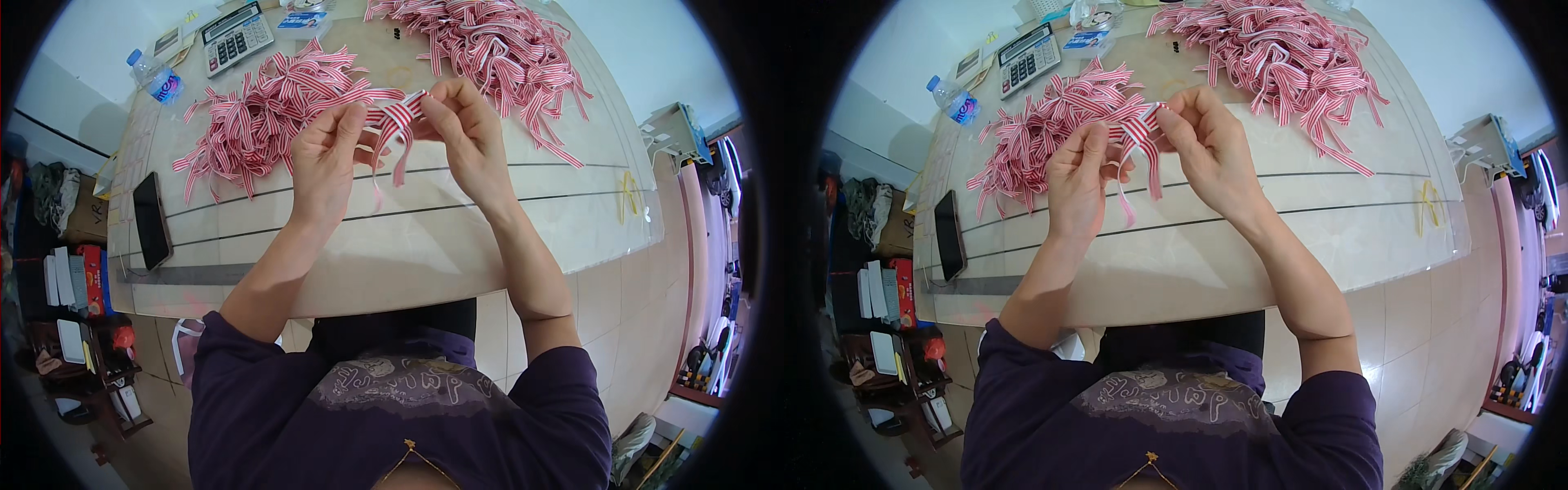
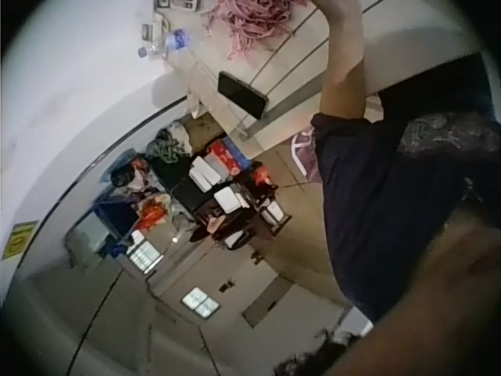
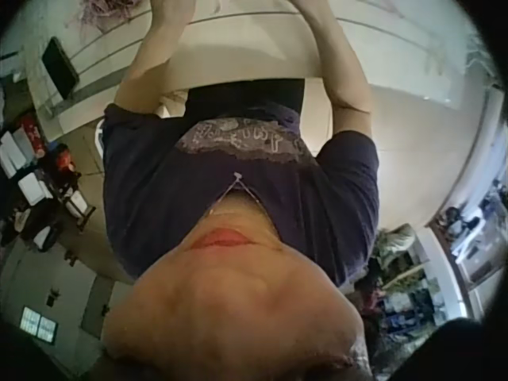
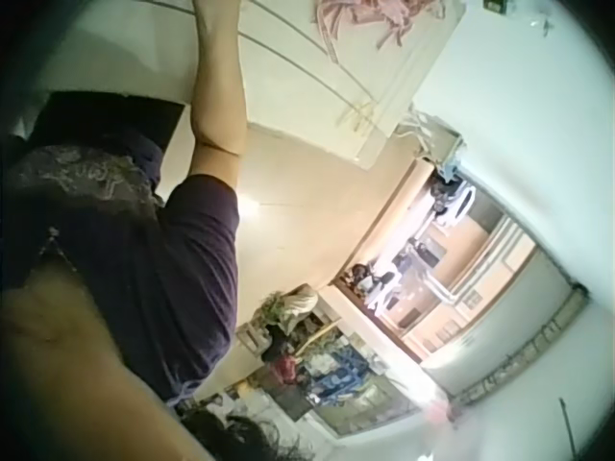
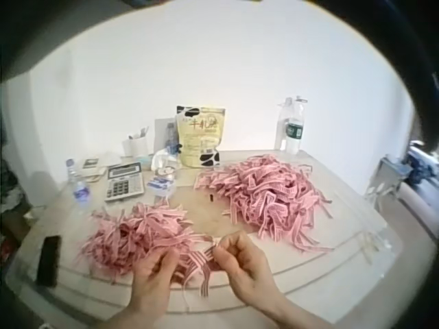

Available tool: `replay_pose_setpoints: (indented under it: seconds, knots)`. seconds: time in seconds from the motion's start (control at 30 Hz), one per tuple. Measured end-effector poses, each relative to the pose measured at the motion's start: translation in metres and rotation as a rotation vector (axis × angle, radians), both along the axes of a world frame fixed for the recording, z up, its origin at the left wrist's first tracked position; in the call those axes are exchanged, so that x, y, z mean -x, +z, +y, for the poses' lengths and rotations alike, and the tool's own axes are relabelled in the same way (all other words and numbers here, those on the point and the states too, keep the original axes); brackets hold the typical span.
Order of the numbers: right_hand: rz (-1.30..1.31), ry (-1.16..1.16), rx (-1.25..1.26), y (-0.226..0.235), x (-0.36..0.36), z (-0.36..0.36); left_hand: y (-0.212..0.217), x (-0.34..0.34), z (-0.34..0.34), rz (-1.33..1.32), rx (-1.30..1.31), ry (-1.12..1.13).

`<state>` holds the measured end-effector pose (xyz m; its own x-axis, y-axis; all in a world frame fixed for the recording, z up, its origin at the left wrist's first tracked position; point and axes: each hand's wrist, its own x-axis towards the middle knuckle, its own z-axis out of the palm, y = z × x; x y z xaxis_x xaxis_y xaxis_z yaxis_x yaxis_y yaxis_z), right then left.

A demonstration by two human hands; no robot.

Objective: The person folds and ties ribbons into bows by hand at a table.

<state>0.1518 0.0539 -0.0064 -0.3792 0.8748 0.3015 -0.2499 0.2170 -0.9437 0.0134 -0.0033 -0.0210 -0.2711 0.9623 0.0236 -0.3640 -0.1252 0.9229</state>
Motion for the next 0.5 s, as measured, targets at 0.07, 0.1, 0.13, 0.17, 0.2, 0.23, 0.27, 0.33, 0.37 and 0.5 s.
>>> replay_pose_setpoints:
  seconds: [0.07, 0.1, 0.13, 0.17, 0.2, 0.23, 0.27, 0.33, 0.37, 0.5]
  knots:
    - [0.068, -0.011, 0.087, 0.001, 0.0, -0.002, 0.004, -0.001, 0.0, -0.013, -0.021, 0.007]
    - [0.025, -0.007, 0.083, 0.002, 0.0, -0.002, 0.008, -0.002, 0.0, -0.1, 0.005, -0.028]
    - [-0.019, -0.002, 0.078, 0.004, -0.001, -0.003, 0.011, -0.003, 0.001, -0.188, 0.031, -0.063]
    - [-0.062, 0.002, 0.073, 0.005, -0.001, -0.003, 0.014, -0.004, 0.001, -0.275, 0.057, -0.097]
    - [-0.106, 0.007, 0.069, 0.005, -0.001, -0.003, 0.015, -0.005, 0.001, -0.362, 0.083, -0.132]
    - [-0.106, 0.005, 0.068, 0.004, -0.001, -0.003, 0.015, -0.006, 0.002, -0.363, 0.083, -0.134]
    - [-0.12, 0.007, -0.001, 0.001, -0.001, -0.002, 0.015, -0.007, 0.002, -0.281, 0.058, -0.1]
    - [-0.146, 0.011, -0.138, -0.007, -0.001, -0.001, 0.013, -0.009, 0.002, -0.116, 0.007, -0.03]
    - [-0.16, 0.013, -0.206, -0.008, -0.001, -0.001, 0.011, -0.01, 0.002, -0.034, -0.018, 0.004]
    - [-0.068, 0.013, 0.001, 0.001, 0.003, -0.01, 0.007, -0.012, -0.001, 0.293, -0.117, 0.149]
